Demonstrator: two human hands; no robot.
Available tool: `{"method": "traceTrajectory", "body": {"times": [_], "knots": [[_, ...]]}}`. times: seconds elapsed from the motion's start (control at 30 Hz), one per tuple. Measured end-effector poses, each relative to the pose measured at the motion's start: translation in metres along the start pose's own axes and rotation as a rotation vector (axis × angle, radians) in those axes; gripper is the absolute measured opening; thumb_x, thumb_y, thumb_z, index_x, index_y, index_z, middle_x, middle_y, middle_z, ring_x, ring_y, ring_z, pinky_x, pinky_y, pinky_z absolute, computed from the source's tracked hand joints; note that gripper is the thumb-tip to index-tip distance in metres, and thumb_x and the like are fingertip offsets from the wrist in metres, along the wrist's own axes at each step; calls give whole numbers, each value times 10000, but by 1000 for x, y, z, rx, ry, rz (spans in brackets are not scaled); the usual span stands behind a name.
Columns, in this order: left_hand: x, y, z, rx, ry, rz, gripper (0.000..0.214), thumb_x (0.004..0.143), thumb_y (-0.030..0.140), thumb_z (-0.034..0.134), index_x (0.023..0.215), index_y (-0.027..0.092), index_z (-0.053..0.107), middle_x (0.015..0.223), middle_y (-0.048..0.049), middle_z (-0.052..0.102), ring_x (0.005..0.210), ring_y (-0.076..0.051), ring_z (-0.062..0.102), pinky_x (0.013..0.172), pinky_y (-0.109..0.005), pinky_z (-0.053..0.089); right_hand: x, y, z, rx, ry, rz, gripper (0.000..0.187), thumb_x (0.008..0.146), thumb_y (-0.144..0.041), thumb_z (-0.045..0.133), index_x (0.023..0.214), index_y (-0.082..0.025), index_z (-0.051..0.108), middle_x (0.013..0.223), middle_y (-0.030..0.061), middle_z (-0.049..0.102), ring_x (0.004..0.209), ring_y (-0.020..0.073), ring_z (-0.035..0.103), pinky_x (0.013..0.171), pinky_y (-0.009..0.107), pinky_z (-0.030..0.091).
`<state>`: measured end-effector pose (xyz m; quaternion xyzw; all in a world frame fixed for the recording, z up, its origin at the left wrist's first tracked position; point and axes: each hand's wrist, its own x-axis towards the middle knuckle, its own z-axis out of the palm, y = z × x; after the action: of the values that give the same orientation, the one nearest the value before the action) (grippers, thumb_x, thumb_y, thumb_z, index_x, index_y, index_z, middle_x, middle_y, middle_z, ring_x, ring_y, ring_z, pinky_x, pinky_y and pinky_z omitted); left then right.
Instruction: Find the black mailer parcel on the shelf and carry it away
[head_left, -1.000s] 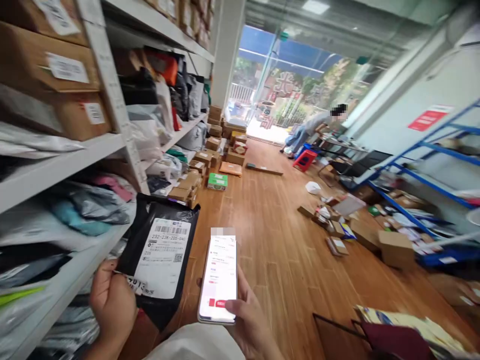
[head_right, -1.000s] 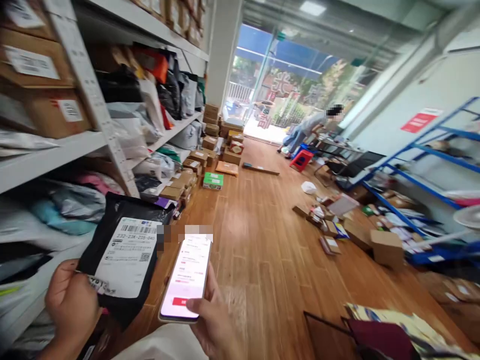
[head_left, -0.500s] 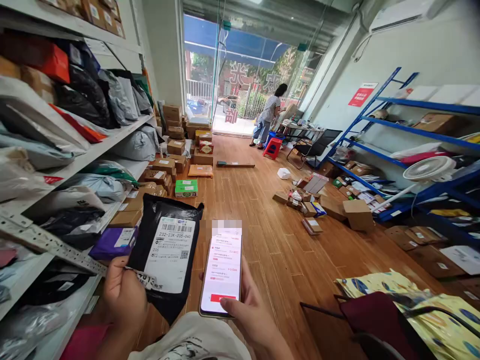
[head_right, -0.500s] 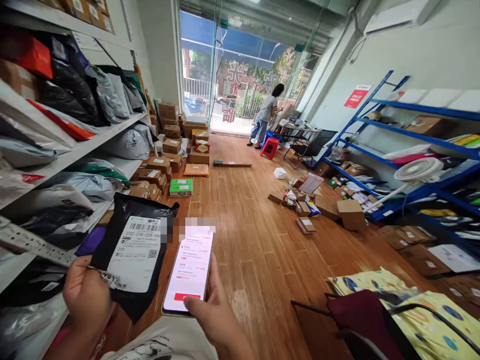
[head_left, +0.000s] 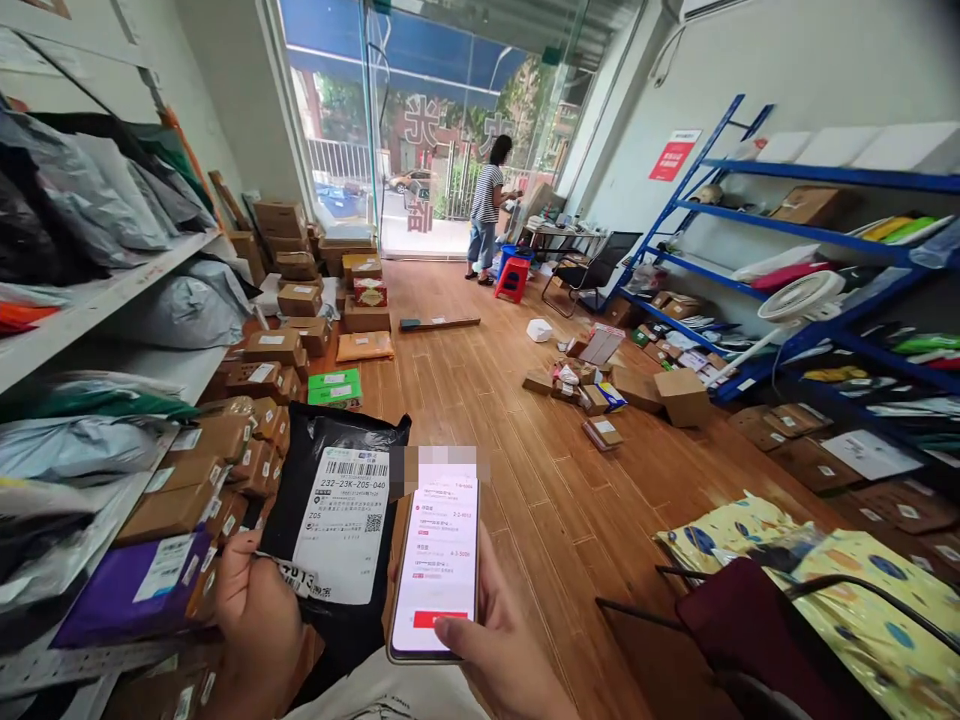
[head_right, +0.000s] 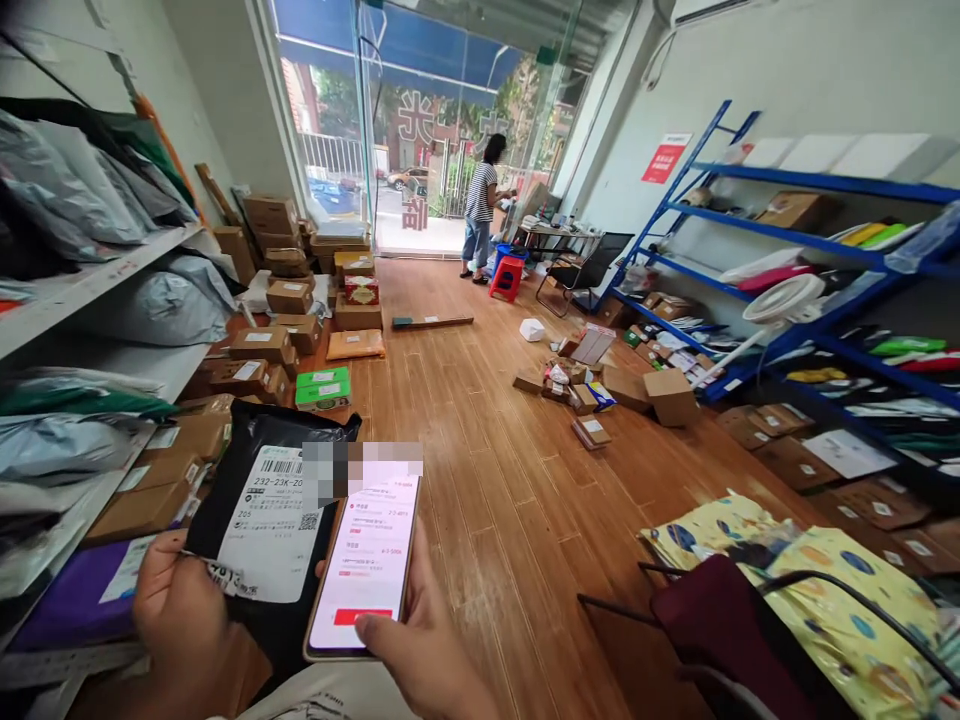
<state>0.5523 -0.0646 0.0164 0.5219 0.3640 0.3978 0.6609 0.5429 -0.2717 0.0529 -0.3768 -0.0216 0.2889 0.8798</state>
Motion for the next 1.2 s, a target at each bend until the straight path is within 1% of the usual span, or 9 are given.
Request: {"method": "traceTrajectory", "body": {"times": [0.17,0.27,0.4,0.47,0.6,0.77,0.9,1.07,1.2], "knots": [[53,-9,48,10,-69,32,246,477,311,571,693,199,535,549,41,578,468,-132,516,407,-201,426,71,-2,-6,-16,-56,-81,1234,676,-248,823,1476,-171,-113,1303,218,601,1174,290,611,925,443,510],[90,-6,81,12,-120,11,230,489,301,571,692,199,536,538,51,566,466,-124,495,415,-195,420,118,-10,0,-31,-49,-115,1170,677,-240,816,1467,-169,-44,1273,209,624,1153,273,626,904,409,519],[140,1,121,-15,-73,-1,246,425,267,545,657,184,543,526,61,556,476,-105,478,425,-162,415,174,-26,15,-27,-61,-155,1048,683,-225,798,1443,-187,78,1322,195,596,1141,255,635,865,367,531],[161,3,137,-10,-72,-10,250,413,277,543,645,181,545,517,61,551,470,-100,469,415,-151,404,197,-32,21,-41,-66,-176,994,690,-216,781,1426,-187,114,1349,203,572,1135,256,639,833,354,537],[193,2,160,19,-154,-56,247,423,305,555,644,196,536,507,62,557,454,-117,471,379,-168,398,231,-37,26,-50,-45,-225,979,686,-180,756,1426,-186,115,1265,183,636,1055,231,673,826,352,531],[208,2,183,33,-169,-112,283,399,317,556,654,197,543,499,64,552,442,-110,465,366,-163,396,252,-45,29,-51,4,-239,1005,679,-187,750,1430,-184,82,1218,163,657,1053,237,667,851,385,528],[212,4,200,67,-185,-152,281,376,310,539,631,191,542,512,58,544,456,-100,460,379,-149,397,261,-56,27,-50,37,-254,1011,671,-195,753,1427,-177,81,1199,157,663,1041,238,671,841,366,521],[212,4,218,90,-223,-66,245,387,294,510,602,185,552,499,59,523,441,-80,437,382,-122,366,272,-70,19,-52,54,-237,1052,637,-188,768,1431,-169,77,1239,177,640,1070,251,660,828,356,520],[208,6,232,49,-229,-97,216,388,277,528,586,189,536,464,66,517,396,-84,424,361,-136,351,277,-81,11,-51,47,-229,1109,638,-204,776,1450,-179,21,1319,193,591,1059,242,664,859,374,519]]}}
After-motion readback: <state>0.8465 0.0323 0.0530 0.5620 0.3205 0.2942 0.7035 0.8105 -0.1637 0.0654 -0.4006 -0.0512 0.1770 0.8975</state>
